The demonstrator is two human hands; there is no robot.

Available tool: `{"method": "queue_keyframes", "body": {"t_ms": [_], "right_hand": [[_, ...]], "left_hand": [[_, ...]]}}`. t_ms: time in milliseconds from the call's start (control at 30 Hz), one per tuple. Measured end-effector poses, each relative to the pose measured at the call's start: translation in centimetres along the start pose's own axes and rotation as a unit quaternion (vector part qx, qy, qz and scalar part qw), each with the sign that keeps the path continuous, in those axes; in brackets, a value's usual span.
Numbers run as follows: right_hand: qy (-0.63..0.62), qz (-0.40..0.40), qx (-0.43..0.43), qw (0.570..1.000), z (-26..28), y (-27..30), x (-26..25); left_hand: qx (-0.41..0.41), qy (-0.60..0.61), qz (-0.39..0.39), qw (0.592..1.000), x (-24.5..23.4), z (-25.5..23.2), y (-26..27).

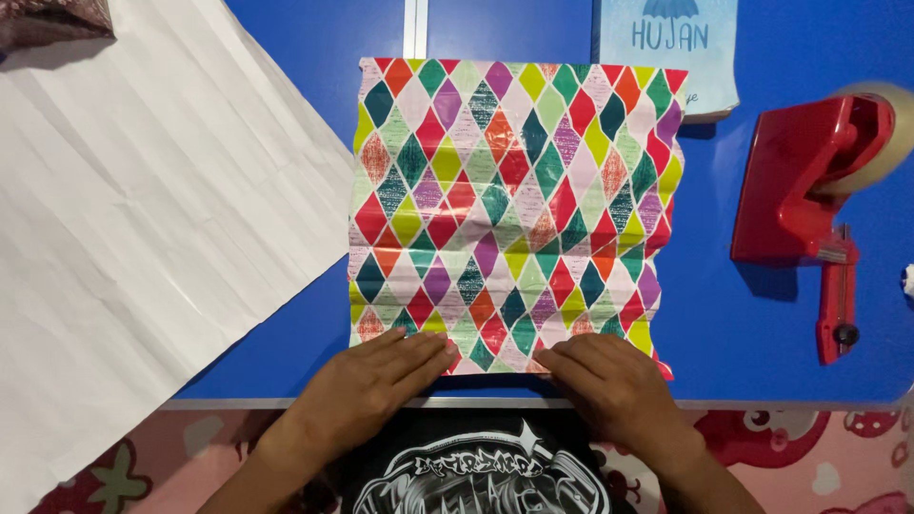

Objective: The person uses a red utility knife to trim the edges of a sheet of colorful geometric-patterned wrapping paper on a blue table. They then fold the paper and smooth the edges, preparing it for wrapping.

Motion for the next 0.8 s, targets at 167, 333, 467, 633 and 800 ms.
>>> {"method": "queue_keyframes", "body": {"t_ms": [167,333,467,633,800], "right_hand": [[0.008,-0.007,0.029,1.000,-2.1,0.0,-0.6],[0.037,-0.001,0.058,0.998,-3.1,-0.7,-0.6],[0.038,0.005,0.044,0.998,-2.6,-0.9,-0.4],[0.054,-0.034,-0.012,0.998,-1.9,-1.2,-1.2],[0.075,-0.093,-0.035,0.992,-1.5,-1.0,-2.0]], "left_hand": [[-0.078,0.029,-0.005,0.996,-2.2,1.7,0.1],[-0.138,0.030,-0.042,0.989,-3.9,3.2,-0.7],[-0.093,0.007,-0.038,0.995,-3.5,1.6,-1.9],[-0.035,-0.066,-0.016,0.997,-2.9,-0.3,-2.6],[-0.003,-0.114,-0.093,0.989,-4.2,-0.1,-2.0]]}}
Point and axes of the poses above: each hand's wrist, its own y-axis away from the middle knuckle, its own x-axis out of the palm, z = x × y, the point moved 6 cm from there along -y, towards the middle knuckle, and after that the axes turned 12 degrees about -z, right-handed, at the moved point
